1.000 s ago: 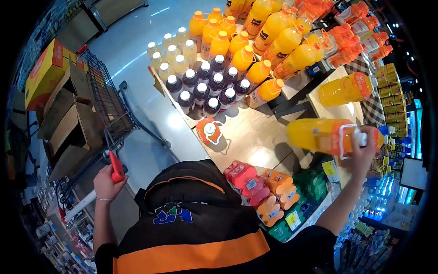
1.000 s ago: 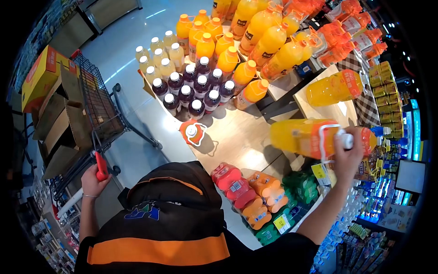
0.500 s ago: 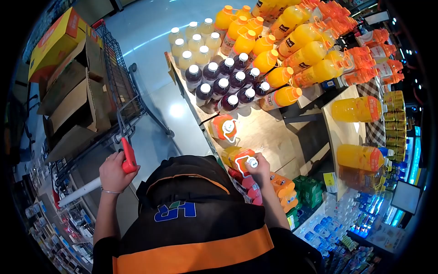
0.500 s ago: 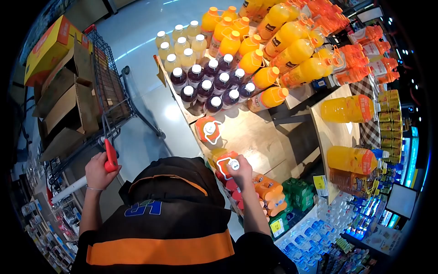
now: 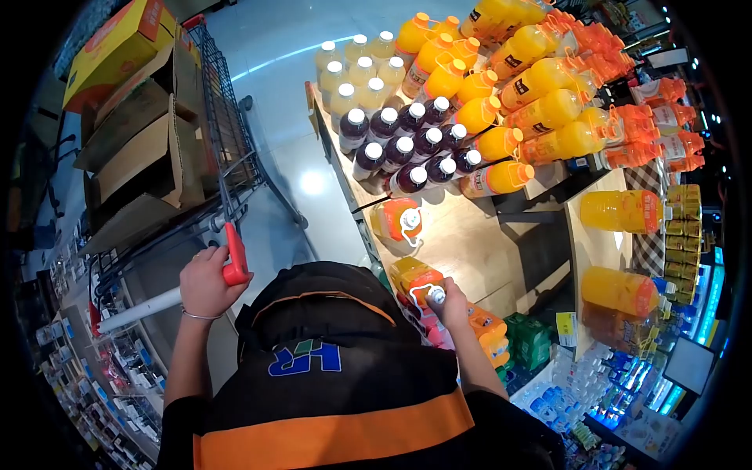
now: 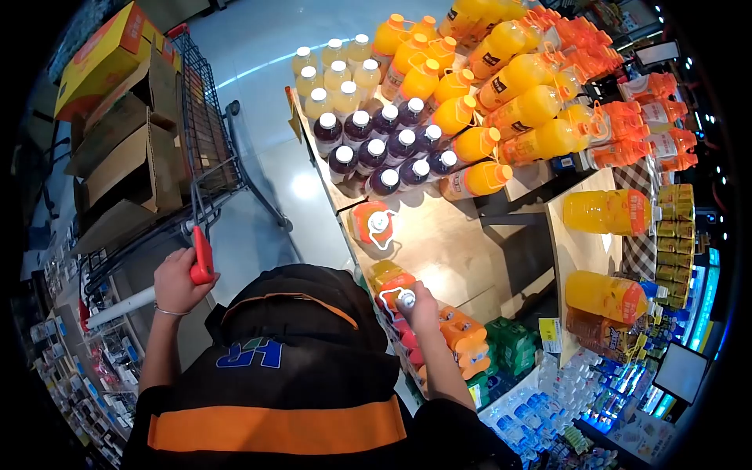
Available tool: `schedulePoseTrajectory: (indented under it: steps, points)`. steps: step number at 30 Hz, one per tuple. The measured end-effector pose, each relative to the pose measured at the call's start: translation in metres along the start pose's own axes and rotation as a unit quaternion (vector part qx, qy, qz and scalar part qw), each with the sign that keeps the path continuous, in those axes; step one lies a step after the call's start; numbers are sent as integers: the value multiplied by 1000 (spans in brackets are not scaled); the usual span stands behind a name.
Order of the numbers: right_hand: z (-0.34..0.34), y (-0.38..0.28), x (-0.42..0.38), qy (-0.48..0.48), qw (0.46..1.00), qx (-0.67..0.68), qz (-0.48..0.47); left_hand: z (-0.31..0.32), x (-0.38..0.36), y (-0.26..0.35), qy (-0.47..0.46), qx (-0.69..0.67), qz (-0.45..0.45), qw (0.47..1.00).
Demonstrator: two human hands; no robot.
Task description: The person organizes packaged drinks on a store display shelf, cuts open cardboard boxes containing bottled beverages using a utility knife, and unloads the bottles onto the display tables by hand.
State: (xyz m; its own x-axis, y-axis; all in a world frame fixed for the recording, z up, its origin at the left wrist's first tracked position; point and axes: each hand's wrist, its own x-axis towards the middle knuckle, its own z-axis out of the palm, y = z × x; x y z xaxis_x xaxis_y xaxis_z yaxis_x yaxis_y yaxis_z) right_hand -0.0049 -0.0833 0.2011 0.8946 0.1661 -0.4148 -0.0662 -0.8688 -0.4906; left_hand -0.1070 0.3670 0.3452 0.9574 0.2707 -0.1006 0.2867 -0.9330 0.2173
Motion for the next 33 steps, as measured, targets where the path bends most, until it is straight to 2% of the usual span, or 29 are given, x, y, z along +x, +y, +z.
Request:
schedulePoseTrajectory:
  steps: [3,5,9,10,12,13,15,22,26,30,33]
  points:
    - [-31,-21,15,-134,977,-167,-24,2,2,2,13,13,-11,1000]
    - [-38,-49,34,-30,988,-98,-113,3,0,1,30,19,-2,999]
    - [-3,-114,106,58,969,-186,-153,3,-1,3,37,32,-13,999]
    - [-3,-125,121,54,968,-185,-159,3,-1,2,37,35,-19,999]
    - [1,-141,139,-58,969,-227,-81,4,-2,-2,40,21,-4,999]
    - [4,-135,143,-59,969,-226,-82,3,-1,-2,33,15,-12,999]
    - [9,-108,148,-22,963,-178,-203,3,-1,-1,43,15,-14,999]
    - [8,-83,108,-8,964,-155,-214,1,-1,-2,66,3,-9,998]
    - [0,-66,85,-50,971,-160,-172,2,1,-1,59,10,-7,998]
    - [5,-64,78,-38,974,-139,-175,1,1,1,54,18,-2,998]
    - [1,-71,84,-46,977,-153,-143,0,1,1,44,23,-3,999]
